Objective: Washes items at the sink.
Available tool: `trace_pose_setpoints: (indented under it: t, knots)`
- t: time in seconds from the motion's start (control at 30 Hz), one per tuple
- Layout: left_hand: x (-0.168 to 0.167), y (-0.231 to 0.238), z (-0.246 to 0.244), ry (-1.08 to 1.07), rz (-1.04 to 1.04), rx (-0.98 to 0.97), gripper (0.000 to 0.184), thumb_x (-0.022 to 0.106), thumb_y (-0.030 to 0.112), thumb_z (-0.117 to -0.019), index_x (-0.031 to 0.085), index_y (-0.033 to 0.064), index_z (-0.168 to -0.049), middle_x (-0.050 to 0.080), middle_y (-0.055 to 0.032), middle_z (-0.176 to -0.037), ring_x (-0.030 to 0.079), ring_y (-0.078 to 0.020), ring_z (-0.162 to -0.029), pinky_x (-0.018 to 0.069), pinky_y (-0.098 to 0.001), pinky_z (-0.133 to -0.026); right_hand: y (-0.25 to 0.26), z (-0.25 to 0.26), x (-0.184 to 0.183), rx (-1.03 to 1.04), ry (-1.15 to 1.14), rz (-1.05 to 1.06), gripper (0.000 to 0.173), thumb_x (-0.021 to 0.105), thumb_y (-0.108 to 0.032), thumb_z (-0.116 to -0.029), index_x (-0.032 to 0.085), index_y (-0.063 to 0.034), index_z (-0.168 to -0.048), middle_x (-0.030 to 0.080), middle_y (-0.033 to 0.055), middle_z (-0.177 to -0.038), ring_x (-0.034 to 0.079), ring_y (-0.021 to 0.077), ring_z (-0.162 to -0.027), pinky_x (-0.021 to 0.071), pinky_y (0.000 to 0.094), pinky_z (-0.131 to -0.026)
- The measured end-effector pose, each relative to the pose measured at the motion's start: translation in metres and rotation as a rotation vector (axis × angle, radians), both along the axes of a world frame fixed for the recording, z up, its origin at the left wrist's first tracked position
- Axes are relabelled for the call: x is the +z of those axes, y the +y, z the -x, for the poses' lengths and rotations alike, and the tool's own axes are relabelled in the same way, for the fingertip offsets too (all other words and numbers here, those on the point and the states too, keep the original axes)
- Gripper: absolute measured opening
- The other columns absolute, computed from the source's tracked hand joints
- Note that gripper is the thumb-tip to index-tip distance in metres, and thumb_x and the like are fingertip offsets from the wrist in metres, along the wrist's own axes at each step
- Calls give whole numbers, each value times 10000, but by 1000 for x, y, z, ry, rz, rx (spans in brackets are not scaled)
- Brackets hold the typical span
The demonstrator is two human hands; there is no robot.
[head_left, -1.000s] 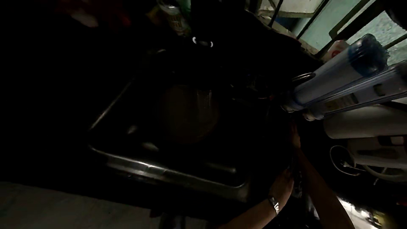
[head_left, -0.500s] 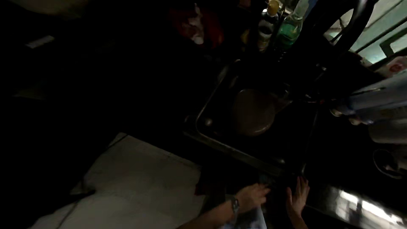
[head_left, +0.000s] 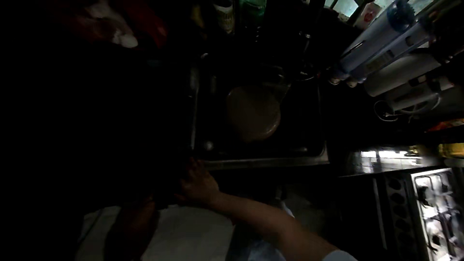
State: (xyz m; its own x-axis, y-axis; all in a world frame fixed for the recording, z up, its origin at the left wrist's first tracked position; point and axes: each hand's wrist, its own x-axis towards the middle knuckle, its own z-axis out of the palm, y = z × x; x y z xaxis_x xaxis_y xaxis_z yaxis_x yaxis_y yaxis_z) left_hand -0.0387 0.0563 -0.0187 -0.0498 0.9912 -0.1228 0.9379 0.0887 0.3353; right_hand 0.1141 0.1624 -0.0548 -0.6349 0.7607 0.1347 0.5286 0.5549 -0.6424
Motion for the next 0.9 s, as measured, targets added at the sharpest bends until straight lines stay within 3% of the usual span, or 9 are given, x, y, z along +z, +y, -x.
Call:
trace_pose_setpoints:
  t: [0.13, 0.23, 0.3, 0.4, 0.5, 0.7, 0.8, 0.83, 0.9]
  knots:
    - [7, 10, 2, 10, 17, 144, 332, 622, 26, -967, 634, -81, -1281, 563, -318, -1392, 551, -516, -1279, 471, -631, -1029, -1, 11, 8, 61, 58, 28, 475, 663, -210, -962, 618, -44, -1405, 528, 263, -1482, 447, 462, -1419, 312, 547, -1215]
    - [1, 6, -13, -10, -53, 208, 303, 630, -34, -914, 680, -70, -1211, 577, -286, -1402, 473, -513, -1365, 346, -631, -1151, -2, -2, -1, 201, 72, -6, 439, 615, -270, -1006, 609, -295, -1444, 452, 269, -1544, 356, 538, -1447, 241, 661, -1208]
    - [2, 3, -19, 20, -24, 312, 291, 644, -71, -881, 722, -39, -1160, 567, -262, -1434, 374, -529, -1435, 206, -667, -1201, 7, -8, 1, 378, 21, -7, 405, 540, -301, -1056, 585, -351, -1456, 390, 193, -1613, 257, 504, -1508, 137, 708, -1213]
    - [8, -2, -25, 51, 159, 541, 320, 597, 41, -965, 715, 68, -1261, 442, -280, -1534, 304, -539, -1457, 207, -653, -1197, 29, -11, 2, 704, -66, -75, 434, 447, -272, -1085, 530, -298, -1510, 330, 86, -1664, 178, 427, -1556, 59, 702, -1224]
    - [14, 6, -29, 45, 261, 661, 354, 545, 97, -1009, 642, 23, -1341, 391, -228, -1590, 303, -448, -1493, 232, -624, -1183, 45, 8, 6, 888, -127, -56, 438, 451, -240, -1083, 531, -184, -1510, 340, 37, -1663, 155, 371, -1574, 17, 668, -1242]
    - [15, 19, 7, -24, 211, 839, 467, 422, 192, -1088, 439, 40, -1529, 413, -188, -1591, 223, -431, -1535, 107, -680, -1202, 41, 73, 10, 881, -137, -26, 445, 458, -201, -1079, 509, -142, -1517, 388, 50, -1638, 210, 327, -1567, 50, 579, -1272]
    - [13, 36, 65, 4, 347, 837, 463, 409, 231, -1098, 478, 5, -1496, 410, -227, -1579, 260, -420, -1520, 109, -661, -1212, 40, 132, 13, 736, -121, 74, 542, 589, -275, -1015, 494, -82, -1513, 421, 141, -1605, 279, 334, -1539, 82, 541, -1277]
    - [13, 45, 86, -24, 336, 865, 446, 460, 225, -1082, 520, -23, -1449, 459, -256, -1526, 336, -424, -1477, 145, -640, -1215, 42, 151, 18, 681, -115, 158, 585, 644, -264, -984, 490, -50, -1506, 418, 185, -1594, 307, 348, -1520, 120, 514, -1276]
    - [33, 74, 119, -67, 355, 924, 390, 530, 200, -1060, 594, -68, -1336, 581, -290, -1369, 512, -428, -1334, 353, -573, -1143, 51, 188, 39, 508, -132, 377, 553, 651, -200, -984, 501, 13, -1471, 399, 274, -1566, 392, 400, -1458, 324, 465, -1212]
